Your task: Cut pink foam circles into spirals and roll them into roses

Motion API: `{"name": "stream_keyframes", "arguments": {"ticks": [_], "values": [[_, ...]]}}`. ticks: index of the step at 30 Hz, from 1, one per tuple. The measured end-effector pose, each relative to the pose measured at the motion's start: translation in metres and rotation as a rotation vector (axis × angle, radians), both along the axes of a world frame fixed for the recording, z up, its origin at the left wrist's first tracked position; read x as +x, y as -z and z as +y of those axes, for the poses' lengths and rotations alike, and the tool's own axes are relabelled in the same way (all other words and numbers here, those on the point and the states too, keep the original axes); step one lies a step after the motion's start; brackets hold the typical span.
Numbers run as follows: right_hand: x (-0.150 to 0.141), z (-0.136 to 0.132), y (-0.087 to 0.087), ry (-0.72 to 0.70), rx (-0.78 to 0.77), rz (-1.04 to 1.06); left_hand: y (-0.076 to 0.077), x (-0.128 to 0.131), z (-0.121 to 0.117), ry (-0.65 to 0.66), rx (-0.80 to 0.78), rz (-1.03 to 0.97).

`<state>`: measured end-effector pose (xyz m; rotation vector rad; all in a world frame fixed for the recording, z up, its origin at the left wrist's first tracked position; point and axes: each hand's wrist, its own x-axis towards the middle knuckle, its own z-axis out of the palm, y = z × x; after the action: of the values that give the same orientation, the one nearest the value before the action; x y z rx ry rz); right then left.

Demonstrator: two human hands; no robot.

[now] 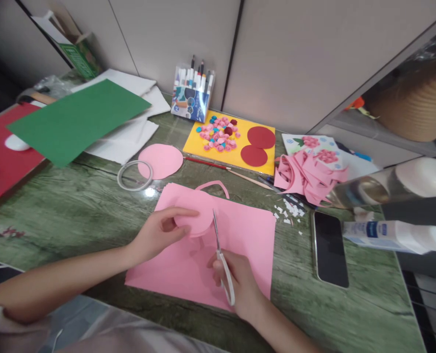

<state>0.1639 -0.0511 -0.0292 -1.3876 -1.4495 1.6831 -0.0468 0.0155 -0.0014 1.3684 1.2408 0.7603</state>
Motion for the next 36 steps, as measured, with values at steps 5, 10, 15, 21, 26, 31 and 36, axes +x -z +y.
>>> {"name": "stream_keyframes", "arguments": {"ticks": [5,10,15,21,26,31,36], "values": [[-0.0011,0.0004,-0.0018,0.004,-0.012,-0.022,0.004,-0.0008,0.0001,-0.01,0.014,-0.006],[-0.0024,0.0003,-0.0046,0.02,-0.019,-0.013,0.0045,-0.0008,-0.0008,-0.027,-0.001,0.021],[-0.0015,0.0004,-0.0063,-0.005,-0.022,-0.012,-0.0007,0.0006,-0.0011,-0.016,-0.012,0.019],[-0.0006,-0.0004,-0.0051,-0.002,-0.02,0.0,-0.0029,0.0008,-0.0003,0.004,-0.02,0.053],[-0.001,-0.0007,-0.0029,0.009,-0.025,-0.015,-0.0029,0.0004,0.0003,0.004,-0.026,0.047],[-0.0023,0.0001,-0.0022,0.017,-0.028,-0.023,-0.0011,0.0005,0.0003,-0.008,-0.004,0.022],[-0.0034,0.001,-0.003,0.018,-0.035,-0.026,0.0052,-0.0003,0.0001,-0.03,0.016,-0.009]]}}
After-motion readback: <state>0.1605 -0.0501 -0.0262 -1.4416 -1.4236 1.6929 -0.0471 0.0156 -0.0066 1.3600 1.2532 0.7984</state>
